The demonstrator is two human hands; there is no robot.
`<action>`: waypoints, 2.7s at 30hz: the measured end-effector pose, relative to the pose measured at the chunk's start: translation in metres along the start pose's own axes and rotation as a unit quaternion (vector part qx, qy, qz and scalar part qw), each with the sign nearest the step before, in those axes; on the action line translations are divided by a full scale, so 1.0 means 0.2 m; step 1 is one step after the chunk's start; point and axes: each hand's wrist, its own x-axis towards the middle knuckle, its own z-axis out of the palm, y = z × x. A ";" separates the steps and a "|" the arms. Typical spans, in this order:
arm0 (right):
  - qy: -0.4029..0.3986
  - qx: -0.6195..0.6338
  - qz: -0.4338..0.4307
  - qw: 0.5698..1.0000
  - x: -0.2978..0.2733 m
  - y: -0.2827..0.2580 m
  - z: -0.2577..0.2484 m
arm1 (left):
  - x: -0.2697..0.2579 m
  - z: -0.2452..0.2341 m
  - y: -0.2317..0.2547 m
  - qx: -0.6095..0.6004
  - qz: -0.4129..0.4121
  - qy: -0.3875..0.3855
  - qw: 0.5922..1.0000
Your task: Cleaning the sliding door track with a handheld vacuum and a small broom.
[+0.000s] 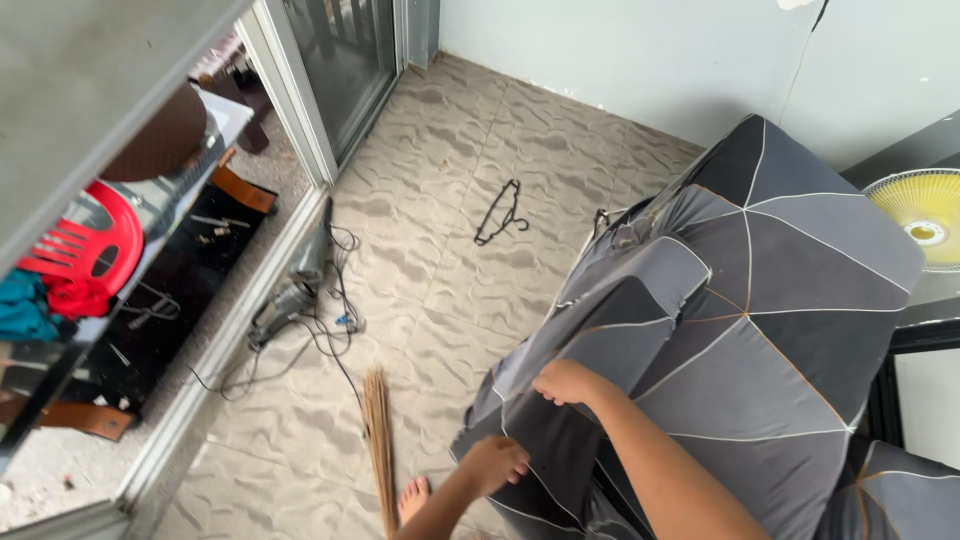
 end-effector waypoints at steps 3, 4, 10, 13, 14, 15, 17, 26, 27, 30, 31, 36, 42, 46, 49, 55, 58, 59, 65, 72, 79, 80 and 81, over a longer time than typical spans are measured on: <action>0.011 0.034 0.039 0.999 0.02 -0.01 0.02 | -0.10 -0.25 0.12 0.078 -0.069 0.079 0.991; 0.011 0.036 0.036 0.999 0.01 -0.05 0.02 | -0.06 -0.37 -0.01 0.081 -0.071 0.080 0.991; -0.039 0.139 0.122 0.982 0.07 -0.23 0.05 | -0.11 -0.86 -0.04 0.049 -0.016 0.091 0.995; -0.017 0.191 0.116 0.975 0.11 -0.35 0.03 | -0.22 -0.96 0.37 0.102 -0.103 0.170 0.975; -0.021 0.195 0.099 0.976 0.12 -0.39 0.01 | -0.26 -0.98 0.46 0.070 -0.141 0.198 0.968; -0.026 0.200 0.081 0.976 0.12 -0.44 -0.01 | -0.29 -1.01 0.55 0.038 -0.178 0.226 0.957; -0.028 0.203 0.080 0.975 0.16 -0.49 -0.04 | -0.30 -1.12 0.51 0.024 -0.173 0.242 0.954; -0.068 0.258 0.097 0.959 0.51 -0.69 -0.25 | -0.30 -1.83 -0.12 0.395 -0.142 0.150 0.895; -0.065 0.270 0.107 0.955 0.57 -0.70 -0.28 | -0.32 -1.91 -0.16 0.543 -0.126 0.096 0.825; -0.052 0.285 0.084 0.953 0.92 -0.57 -0.24 | -0.36 -1.96 -0.30 0.582 -0.269 0.049 0.766; -0.054 0.280 0.080 0.955 0.90 -0.66 -0.29 | -0.36 -1.98 -0.31 0.580 -0.271 0.055 0.766; -0.080 0.287 0.094 0.950 1.03 -0.87 -0.46 | -0.35 -1.94 -0.19 0.227 -0.444 0.270 0.824; -0.051 0.325 0.105 0.939 1.24 -0.92 -0.44 | -0.13 -2.03 -0.13 0.228 -0.411 0.275 0.839; -0.052 0.341 0.128 0.930 1.37 -0.85 -0.40 | 0.15 -2.16 -0.39 0.259 -0.373 0.244 0.857; -0.063 0.347 0.143 0.925 1.37 -0.83 -0.40 | 0.27 -2.14 -0.40 0.236 -0.360 0.225 0.874; -0.063 0.260 0.194 0.944 1.79 -0.85 -0.29 | 0.32 -2.29 -0.35 0.136 -0.363 0.301 0.871; -0.075 0.277 0.130 0.949 2.07 -0.86 -0.13 | 0.22 -2.33 -0.60 0.114 -0.408 0.302 0.854; -0.083 0.263 0.114 0.954 2.12 -0.93 -0.12 | 0.18 -2.33 -0.69 0.112 -0.419 0.314 0.844; -0.164 0.231 0.077 0.956 2.75 -1.06 0.16 | 0.02 -2.43 -0.99 0.074 -0.485 0.397 0.776; -0.146 0.247 -0.042 0.957 3.46 -1.30 0.64 | 0.15 -2.83 -1.31 0.190 -0.491 0.478 0.703; -0.065 0.252 0.111 0.959 3.61 -1.89 0.93 | 0.15 -3.11 -1.48 0.329 -0.449 0.520 0.648; -0.038 0.279 0.098 0.955 3.68 -1.87 1.01 | 0.15 -3.13 -1.47 0.324 -0.433 0.526 0.656; -0.011 0.306 0.085 0.948 3.75 -1.84 1.08 | 0.15 -3.15 -1.44 0.319 -0.418 0.532 0.664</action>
